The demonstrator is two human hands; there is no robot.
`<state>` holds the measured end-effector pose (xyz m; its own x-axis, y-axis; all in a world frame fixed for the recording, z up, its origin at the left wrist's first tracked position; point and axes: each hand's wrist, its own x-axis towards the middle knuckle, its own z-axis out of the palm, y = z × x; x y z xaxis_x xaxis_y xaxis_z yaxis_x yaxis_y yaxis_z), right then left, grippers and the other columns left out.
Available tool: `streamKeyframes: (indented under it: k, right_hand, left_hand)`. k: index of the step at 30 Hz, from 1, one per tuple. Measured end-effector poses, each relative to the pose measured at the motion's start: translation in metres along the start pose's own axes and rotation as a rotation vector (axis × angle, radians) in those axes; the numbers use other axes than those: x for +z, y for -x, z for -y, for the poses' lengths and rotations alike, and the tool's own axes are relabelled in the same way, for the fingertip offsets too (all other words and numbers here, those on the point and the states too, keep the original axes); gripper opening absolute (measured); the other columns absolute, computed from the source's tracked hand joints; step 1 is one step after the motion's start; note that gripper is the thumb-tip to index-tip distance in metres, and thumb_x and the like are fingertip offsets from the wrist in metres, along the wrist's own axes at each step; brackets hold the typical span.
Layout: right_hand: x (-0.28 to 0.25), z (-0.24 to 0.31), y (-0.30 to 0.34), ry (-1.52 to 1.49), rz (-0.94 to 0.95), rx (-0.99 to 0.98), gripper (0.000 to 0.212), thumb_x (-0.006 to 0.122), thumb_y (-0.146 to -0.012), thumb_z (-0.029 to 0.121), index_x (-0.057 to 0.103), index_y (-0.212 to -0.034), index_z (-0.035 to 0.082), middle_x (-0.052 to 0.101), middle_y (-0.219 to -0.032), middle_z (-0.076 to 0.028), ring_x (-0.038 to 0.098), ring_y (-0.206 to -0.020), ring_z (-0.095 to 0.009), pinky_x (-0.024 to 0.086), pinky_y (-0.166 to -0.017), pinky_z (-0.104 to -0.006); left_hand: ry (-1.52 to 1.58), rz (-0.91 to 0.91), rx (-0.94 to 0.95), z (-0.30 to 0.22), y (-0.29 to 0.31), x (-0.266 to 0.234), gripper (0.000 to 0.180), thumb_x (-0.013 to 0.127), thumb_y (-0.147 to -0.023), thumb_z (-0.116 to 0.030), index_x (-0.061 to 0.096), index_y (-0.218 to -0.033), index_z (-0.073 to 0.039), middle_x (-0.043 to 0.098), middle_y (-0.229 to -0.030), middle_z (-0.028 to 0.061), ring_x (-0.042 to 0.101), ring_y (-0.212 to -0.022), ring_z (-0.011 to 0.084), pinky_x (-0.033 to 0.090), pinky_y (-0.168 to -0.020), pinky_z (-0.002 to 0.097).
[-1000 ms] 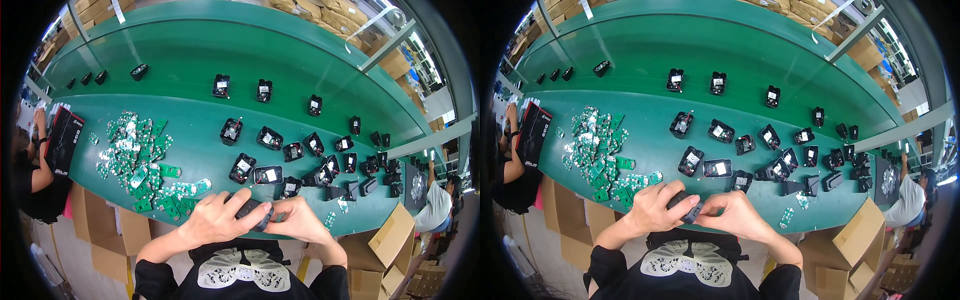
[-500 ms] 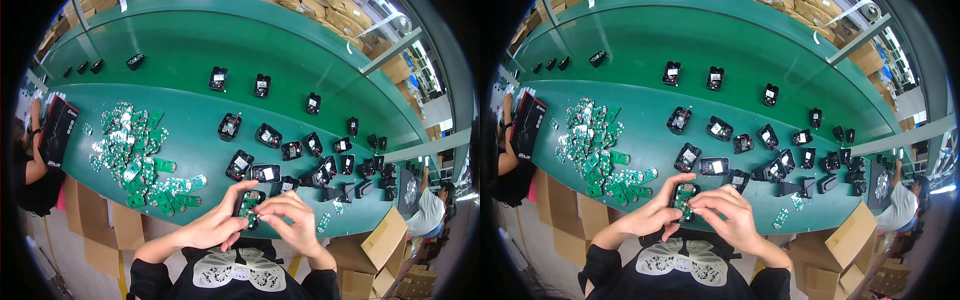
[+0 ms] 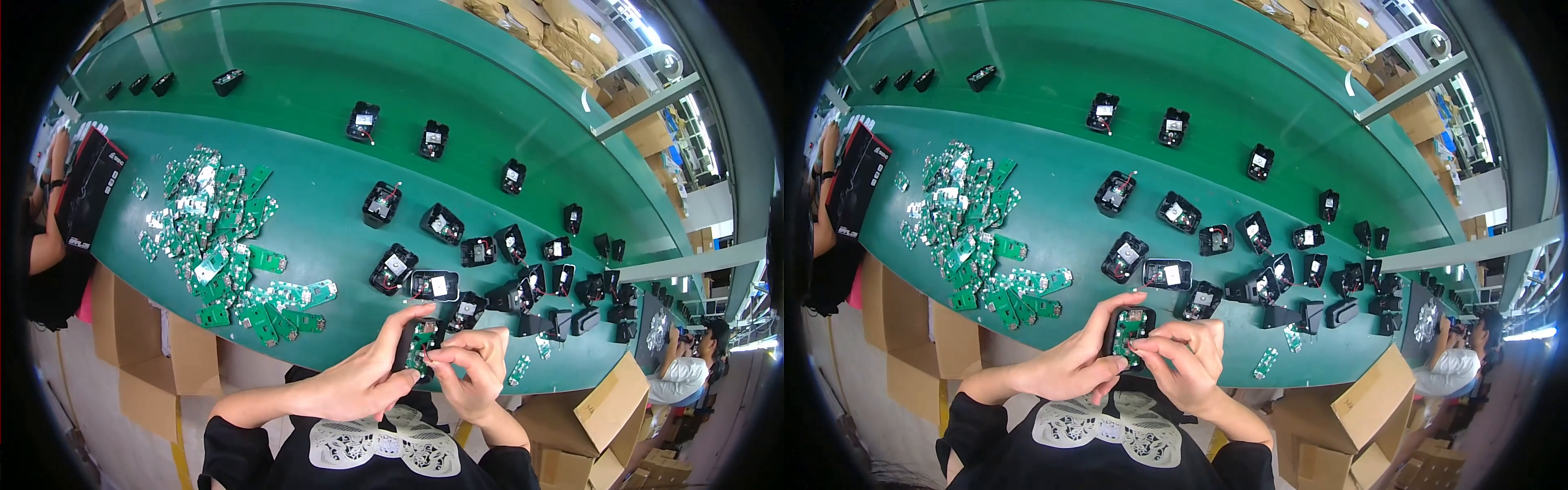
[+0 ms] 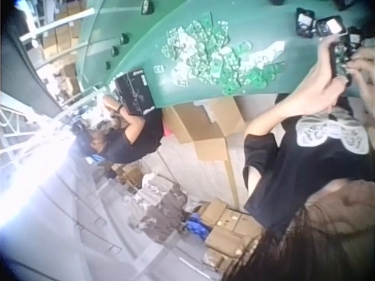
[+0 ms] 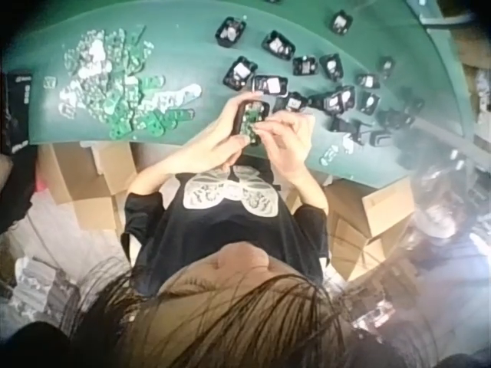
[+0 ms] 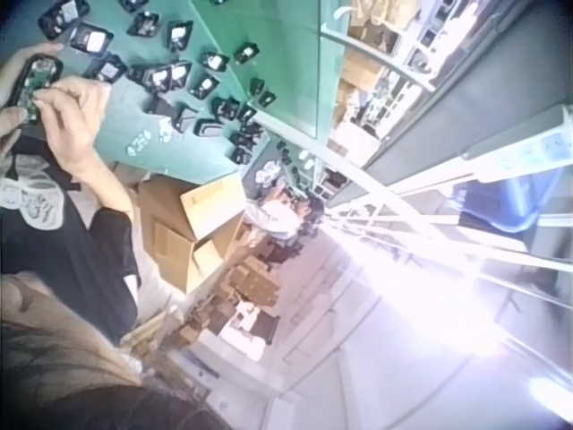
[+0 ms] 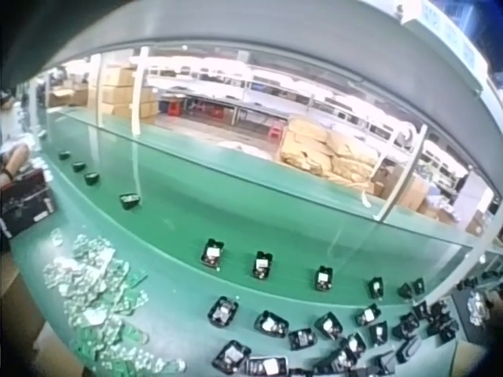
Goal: The person assembles circuit boards into plastic housings by hand, taking the components from a cardboard box and fitting them together.
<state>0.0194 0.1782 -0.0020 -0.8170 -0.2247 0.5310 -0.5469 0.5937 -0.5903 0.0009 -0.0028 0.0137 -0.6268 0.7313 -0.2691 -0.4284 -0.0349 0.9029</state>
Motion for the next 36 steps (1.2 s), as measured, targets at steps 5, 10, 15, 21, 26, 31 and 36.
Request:
streamKeyframes:
  k: [5, 10, 15, 21, 26, 31, 36]
  right_hand:
    - [0.001, -0.002, 0.002, 0.001, -0.022, -0.001, 0.022, 0.075, -0.059, 0.004, 0.063, -0.077, 0.011, 0.056, -0.077, 0.0, 0.047, -0.069, -0.016, 0.033, -0.062, -0.0275]
    - [0.0, -0.001, 0.003, 0.035, -0.011, -0.02, 0.019, 0.073, -0.063, 0.005, 0.062, -0.077, 0.01, 0.055, -0.077, -0.002, 0.046, -0.07, -0.018, 0.034, -0.063, -0.0285]
    - [-0.002, 0.001, 0.004, 0.101, -0.023, -0.052, 0.027, 0.075, -0.057, 0.005, 0.065, -0.08, 0.015, 0.056, -0.081, 0.003, 0.047, -0.073, -0.015, 0.034, -0.062, -0.0267]
    - [-0.001, -0.004, 0.01, 0.282, -0.075, -0.263, 0.03, 0.076, -0.055, 0.007, 0.066, -0.081, 0.018, 0.057, -0.083, 0.004, 0.046, -0.073, -0.014, 0.035, -0.061, -0.024]
    - [-0.005, -0.003, 0.006, 0.167, -0.045, -0.211, 0.03, 0.076, -0.055, 0.006, 0.068, -0.083, 0.016, 0.058, -0.084, 0.003, 0.045, -0.074, -0.015, 0.036, -0.061, -0.0236]
    - [-0.012, -0.009, 0.004, -0.315, 0.106, 0.018, 0.035, 0.073, -0.062, 0.003, 0.065, -0.096, 0.007, 0.057, -0.095, -0.004, 0.05, -0.086, -0.017, 0.044, -0.067, -0.025]
    - [0.004, -0.009, 0.012, -1.095, 0.153, 0.515, 0.045, 0.062, -0.076, -0.004, 0.048, -0.119, -0.002, 0.039, -0.127, -0.016, 0.044, -0.114, -0.024, 0.049, -0.084, -0.0341]
  left_hand:
    - [0.016, -0.017, -0.001, 0.0, 0.0, 0.001, 0.064, 0.035, -0.085, 0.001, -0.001, -0.136, -0.013, 0.047, -0.065, 0.0033, 0.051, -0.047, 0.0093, 0.045, -0.046, 0.0238]
    - [-0.023, -0.027, 0.019, -0.002, 0.001, 0.003, 0.065, 0.036, -0.085, 0.0, -0.001, -0.136, -0.013, 0.046, -0.06, 0.0007, 0.051, -0.047, 0.009, 0.045, -0.047, 0.0233]
    - [-0.135, -0.061, 0.118, 0.0, 0.001, 0.004, 0.064, 0.044, -0.083, -0.004, 0.004, -0.133, -0.001, 0.029, -0.128, 0.0227, 0.051, -0.104, 0.0291, 0.041, -0.089, 0.0374]
    - [-0.406, -0.125, 0.329, 0.011, -0.001, 0.004, 0.065, 0.047, -0.08, -0.003, 0.007, -0.132, 0.002, 0.028, -0.131, 0.0237, 0.038, -0.119, 0.0359, 0.031, -0.098, 0.0385]
    - [-0.241, -0.085, 0.256, 0.006, 0.0, 0.007, 0.064, 0.047, -0.079, -0.001, 0.011, -0.131, 0.002, 0.03, -0.13, 0.0236, 0.042, -0.116, 0.0358, 0.033, -0.097, 0.038]
    - [-0.265, -0.173, 0.526, 0.029, -0.008, 0.008, 0.062, 0.048, -0.077, 0.001, 0.016, -0.13, 0.001, 0.033, -0.128, 0.023, 0.045, -0.113, 0.0352, 0.035, -0.095, 0.0379]
    - [-0.436, -0.239, 0.639, 0.029, -0.015, 0.01, 0.058, 0.05, -0.077, 0.0, 0.02, -0.127, 0.001, 0.04, -0.114, 0.0221, 0.05, -0.097, 0.031, 0.041, -0.083, 0.0382]
